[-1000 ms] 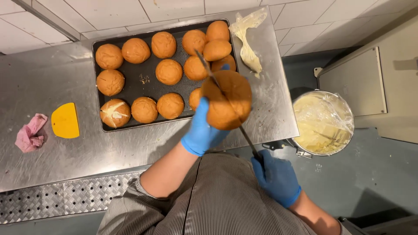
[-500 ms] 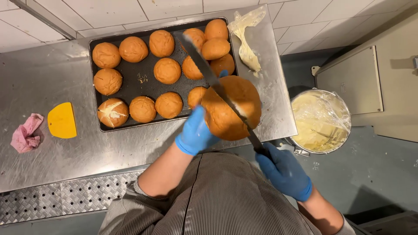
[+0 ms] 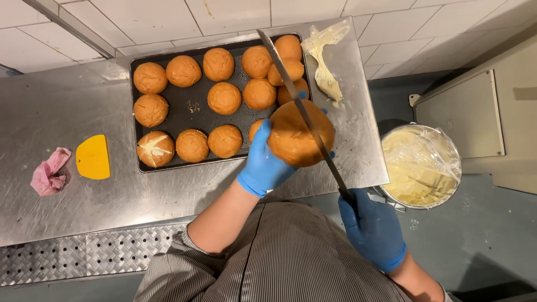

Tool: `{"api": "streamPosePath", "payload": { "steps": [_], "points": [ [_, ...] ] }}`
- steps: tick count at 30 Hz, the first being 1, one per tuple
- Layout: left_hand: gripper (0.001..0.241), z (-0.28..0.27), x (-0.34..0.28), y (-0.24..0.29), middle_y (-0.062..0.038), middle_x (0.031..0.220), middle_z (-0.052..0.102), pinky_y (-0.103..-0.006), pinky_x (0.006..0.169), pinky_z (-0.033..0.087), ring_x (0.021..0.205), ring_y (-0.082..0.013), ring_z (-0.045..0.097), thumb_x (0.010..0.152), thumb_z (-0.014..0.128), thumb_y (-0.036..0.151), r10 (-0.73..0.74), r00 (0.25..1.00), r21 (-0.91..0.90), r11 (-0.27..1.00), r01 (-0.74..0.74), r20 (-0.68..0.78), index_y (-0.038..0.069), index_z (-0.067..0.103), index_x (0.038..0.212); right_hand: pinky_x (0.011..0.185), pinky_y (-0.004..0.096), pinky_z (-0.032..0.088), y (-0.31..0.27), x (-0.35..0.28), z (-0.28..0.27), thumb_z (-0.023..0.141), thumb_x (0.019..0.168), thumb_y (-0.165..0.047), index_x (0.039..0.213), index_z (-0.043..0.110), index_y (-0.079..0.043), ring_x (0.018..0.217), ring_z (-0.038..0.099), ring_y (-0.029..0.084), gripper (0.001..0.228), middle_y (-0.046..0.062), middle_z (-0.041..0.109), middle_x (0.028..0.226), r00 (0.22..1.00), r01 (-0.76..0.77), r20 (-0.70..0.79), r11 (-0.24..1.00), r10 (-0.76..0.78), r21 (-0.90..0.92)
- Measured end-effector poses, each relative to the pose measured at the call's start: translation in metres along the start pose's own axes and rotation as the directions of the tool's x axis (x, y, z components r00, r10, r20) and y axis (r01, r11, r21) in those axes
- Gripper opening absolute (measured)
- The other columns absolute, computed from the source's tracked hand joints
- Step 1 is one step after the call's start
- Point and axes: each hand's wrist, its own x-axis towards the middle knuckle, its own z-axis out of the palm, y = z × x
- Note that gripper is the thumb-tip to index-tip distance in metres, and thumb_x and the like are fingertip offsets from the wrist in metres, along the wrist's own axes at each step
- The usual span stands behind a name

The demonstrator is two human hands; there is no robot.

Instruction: Cutting baked buns into star-shaped sections and piping cream filling into them.

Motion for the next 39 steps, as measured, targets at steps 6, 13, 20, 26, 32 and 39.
{"api": "streamPosePath", "payload": {
  "steps": [6, 13, 20, 26, 32, 39],
  "points": [
    [0.076, -0.011, -0.001, -0.017, -0.012, 0.164, 0.038, -0.0496, 0.13, 0.026, 0.151, -0.031, 0.039, 0.106, 0.05, 0.051, -0.043, 0.998, 0.162, 0.986, 0.051, -0.051, 0.008, 0.029, 0.164, 0.047, 0.047, 0.046, 0.007, 0.002, 0.005, 0.066, 0.092, -0.02, 0.101, 0.064, -0.007, 0.052, 0.064, 0.036, 0.016, 0.016, 0.065, 0.06, 0.999, -0.013, 0.032, 1.0, 0.013, 0.007],
    [0.079, 0.022, 0.0, -0.007, -0.014, 0.164, 0.041, -0.0482, 0.13, 0.027, 0.151, -0.0306, 0.042, 0.104, 0.053, 0.055, 0.051, 0.999, 0.162, 0.985, -0.051, 0.007, 0.007, 0.03, 0.163, 0.047, 0.048, 0.046, 0.017, -0.01, 0.008, 0.066, 0.089, -0.021, 0.102, 0.061, -0.004, 0.051, 0.065, 0.037, 0.021, 0.014, 0.067, 0.06, 0.993, 0.096, 0.07, 0.995, -0.095, -0.003],
    [0.075, 0.022, -0.003, -0.029, -0.008, 0.162, 0.038, -0.0485, 0.13, 0.027, 0.15, -0.0271, 0.039, 0.104, 0.049, 0.049, -0.007, 0.997, 0.195, 0.981, 0.021, -0.075, 0.014, 0.026, 0.166, 0.05, 0.049, 0.048, 0.019, 0.002, 0.016, 0.065, 0.095, -0.025, 0.1, 0.061, -0.008, 0.052, 0.066, 0.037, 0.018, 0.016, 0.067, 0.058, 0.974, -0.122, 0.188, 0.992, 0.122, -0.013],
    [0.07, 0.042, 0.006, 0.004, -0.012, 0.164, 0.039, -0.0515, 0.131, 0.026, 0.153, -0.03, 0.038, 0.109, 0.042, 0.054, 0.089, 0.992, 0.062, 0.994, -0.095, 0.093, 0.016, 0.025, 0.166, 0.047, 0.049, 0.047, 0.044, -0.015, 0.027, 0.066, 0.09, -0.022, 0.1, 0.063, -0.007, 0.055, 0.066, 0.04, 0.019, 0.018, 0.068, 0.064, 0.989, 0.099, 0.103, 0.995, -0.101, 0.029],
    [0.077, 0.014, -0.017, -0.031, -0.008, 0.165, 0.034, -0.0496, 0.13, 0.024, 0.152, -0.0281, 0.036, 0.106, 0.04, 0.058, 0.062, 0.996, 0.189, 0.981, -0.049, -0.061, 0.014, 0.023, 0.168, 0.051, 0.048, 0.048, 0.027, -0.002, 0.027, 0.067, 0.092, -0.021, 0.102, 0.062, -0.006, 0.057, 0.068, 0.038, 0.019, 0.017, 0.069, 0.063, 0.992, -0.017, 0.125, 0.998, 0.011, 0.053],
    [0.091, -0.005, -0.019, 0.011, -0.014, 0.17, 0.033, -0.0506, 0.131, 0.026, 0.156, -0.0324, 0.034, 0.105, 0.037, 0.07, -0.067, 0.998, 0.208, 0.976, 0.06, 0.023, 0.006, 0.026, 0.168, 0.054, 0.042, 0.053, 0.011, 0.011, -0.016, 0.072, 0.087, -0.021, 0.099, 0.069, -0.005, 0.062, 0.07, 0.035, 0.021, 0.015, 0.073, 0.073, 0.984, 0.13, 0.116, 0.991, -0.134, 0.044]
  ]
}}
